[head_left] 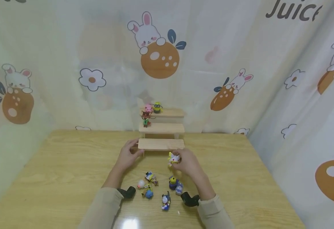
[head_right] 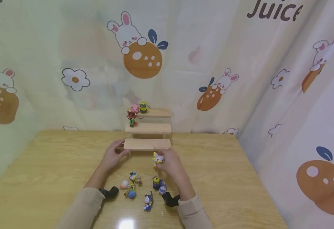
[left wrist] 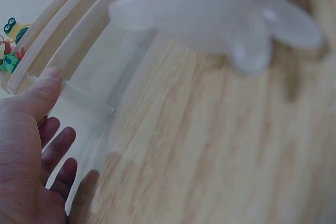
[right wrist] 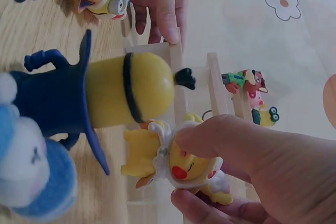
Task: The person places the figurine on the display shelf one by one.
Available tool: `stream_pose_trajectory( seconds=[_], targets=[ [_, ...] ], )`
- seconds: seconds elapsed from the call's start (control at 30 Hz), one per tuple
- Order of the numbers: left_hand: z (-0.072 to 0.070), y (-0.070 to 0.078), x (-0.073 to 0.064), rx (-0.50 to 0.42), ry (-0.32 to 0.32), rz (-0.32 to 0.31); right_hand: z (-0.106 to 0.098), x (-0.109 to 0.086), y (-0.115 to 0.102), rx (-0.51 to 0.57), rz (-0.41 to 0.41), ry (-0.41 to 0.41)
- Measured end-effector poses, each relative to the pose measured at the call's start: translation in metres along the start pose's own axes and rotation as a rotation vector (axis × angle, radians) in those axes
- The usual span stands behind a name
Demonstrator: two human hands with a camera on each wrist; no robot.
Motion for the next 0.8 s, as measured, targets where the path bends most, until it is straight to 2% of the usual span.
stream_pose_trajectory(
  seconds=[0.23,0.4,0.5,0.63,0.8],
  targets=[
    [0.007,0.003,0.002,-0.021,-0.023,0.020,-0.011,-0.005,0.003,-0.026,0.030,0.013],
    [0.006,0.002,0.002,-0.003,-0.014,0.008,-0.036,0.002,-0.007,-0.039,0.009,0.007],
    [0.003,0.003,0.002,0.007,0.000,0.007,-0.061,0.013,-0.020,-0.071,-0.027,0.008],
    [0.001,0.003,0.003,0.032,0.000,0.027,-0.093,0.036,-0.040,-0.179,-0.071,-0.006],
    [0.000,0.002,0.001,0.009,-0.002,0.028,-0.113,0.070,-0.056,-0.246,-0.081,-0.081]
  ],
)
Point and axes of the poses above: each hand's wrist, its own x-axis towards the middle knuckle, its own z-axis out of the palm, y = z × x, the point moved 5 cm from there along x, towards the middle knuckle, and after that the axes turned 4 degrees about -y, right-handed, at the moved point
